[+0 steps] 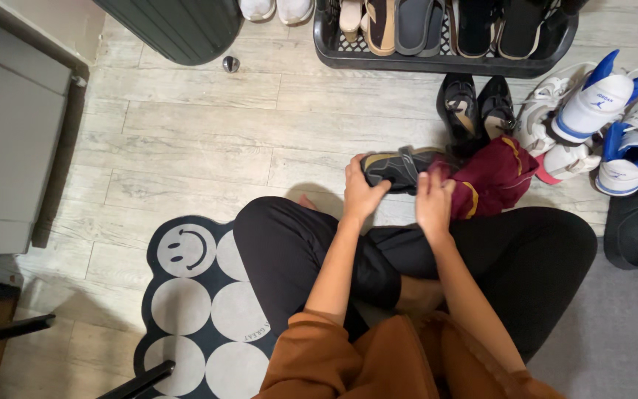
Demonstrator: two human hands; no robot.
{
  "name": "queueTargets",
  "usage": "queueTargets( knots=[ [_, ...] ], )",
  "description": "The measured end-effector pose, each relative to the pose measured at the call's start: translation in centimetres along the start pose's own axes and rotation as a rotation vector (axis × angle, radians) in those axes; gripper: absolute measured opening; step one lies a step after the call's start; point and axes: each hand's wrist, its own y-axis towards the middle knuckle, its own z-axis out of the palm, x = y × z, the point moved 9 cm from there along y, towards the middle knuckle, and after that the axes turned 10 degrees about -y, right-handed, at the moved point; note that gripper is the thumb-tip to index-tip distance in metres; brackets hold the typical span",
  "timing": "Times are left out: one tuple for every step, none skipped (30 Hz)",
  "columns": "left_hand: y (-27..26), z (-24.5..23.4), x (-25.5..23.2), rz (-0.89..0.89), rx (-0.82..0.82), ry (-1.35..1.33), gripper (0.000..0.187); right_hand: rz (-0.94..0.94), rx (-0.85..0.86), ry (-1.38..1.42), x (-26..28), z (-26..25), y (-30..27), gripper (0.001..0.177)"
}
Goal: The person sits on the floor and cleans several pairs of shoes, including sneakers and flats, using a pink cloth.
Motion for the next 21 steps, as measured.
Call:
queueTargets(
  knots=[
    [-0.1, -0.1, -0.4, 0.002, -0.001, -0.001, 0.076, -0.013, 0.106, -0.041, 1.3, 0.2, -0.5, 0.051],
    [-0.1, -0.1, -0.7, 0.017, 0.000, -0.009, 0.077, -0.027, 0.212, -0.082, 2.6, 0.3, -0.9, 0.048],
    [-0.2, -0.1, -1.0, 0.031, 0.003, -0.019, 0.078, -0.028, 0.211, -0.084, 3.6, -0.7, -1.2, 0.048],
    [-0.2, -0.1, -1.0, 0.031, 0.004, -0.022, 0.078, -0.118, 0.297, -0.094, 5.0, -0.7, -1.7, 0.044],
    [-0.2, -0.4, -0.7, 0.014, -0.022, -0.007, 0.077, -0.207, 0.384, -0.104, 6.1, -0.5, -2.3, 0.040],
    [-0.2, -0.7, -0.4, -0.004, -0.048, 0.008, 0.077, -0.206, 0.383, -0.107, 6.2, -0.6, -2.2, 0.040],
    [-0.2, -0.6, -0.2, -0.006, -0.048, 0.008, 0.077, -0.116, 0.408, -0.154, 5.0, -0.1, -1.9, 0.043],
    [-0.1, -0.4, 0.3, -0.035, -0.037, 0.020, 0.077, -0.025, 0.433, -0.202, 3.3, 0.8, -1.8, 0.046],
    [0.0, -0.5, 0.8, -0.063, -0.029, 0.033, 0.077, -0.027, 0.435, -0.199, 2.2, 2.0, -1.3, 0.046],
    [0.1, -0.5, 1.2, -0.064, -0.032, 0.036, 0.077, 0.018, 0.313, -0.141, 0.6, 2.1, -0.2, 0.051],
    [0.1, -0.6, 1.9, -0.087, -0.052, 0.035, 0.076, 0.065, 0.189, -0.083, -1.3, 2.3, 0.5, 0.057],
    [0.2, -0.8, 2.5, -0.110, -0.072, 0.034, 0.075, 0.067, 0.189, -0.081, -2.7, 3.5, 0.5, 0.057],
    [0.6, -0.6, 2.9, -0.106, -0.069, 0.032, 0.075, -0.059, 0.048, -0.078, -2.6, 3.1, 0.8, 0.056],
    [0.8, -1.2, 4.6, -0.258, -0.124, 0.053, 0.077, -0.187, -0.091, -0.075, -2.0, 2.3, 0.9, 0.056],
    [0.6, -1.7, 6.2, -0.415, -0.182, 0.072, 0.080, -0.189, -0.091, -0.078, -2.2, 2.2, 0.9, 0.056],
    [1.0, -1.7, 6.6, -0.415, -0.181, 0.068, 0.080, 0.032, 0.008, -0.019, -4.5, 2.8, 1.0, 0.057],
    [0.6, -1.8, 8.2, -0.559, -0.170, 0.084, 0.082, 0.252, 0.120, 0.042, -6.5, 3.7, 0.4, 0.060],
    [0.0, -1.8, 9.8, -0.703, -0.160, 0.099, 0.084, 0.250, 0.126, 0.038, -6.6, 3.6, 0.6, 0.060],
    [-0.1, -1.7, 10.3, -0.709, -0.162, 0.100, 0.084, 0.187, 0.028, 0.068, -6.2, 2.6, 1.0, 0.058],
    [0.1, -1.6, 10.2, -0.663, -0.157, 0.192, 0.080, 0.124, -0.069, 0.099, -5.7, 1.6, 1.1, 0.056],
    [0.6, -1.5, 9.8, -0.609, -0.151, 0.283, 0.077, 0.122, -0.069, 0.102, -5.6, 1.6, 1.2, 0.056]
  ],
)
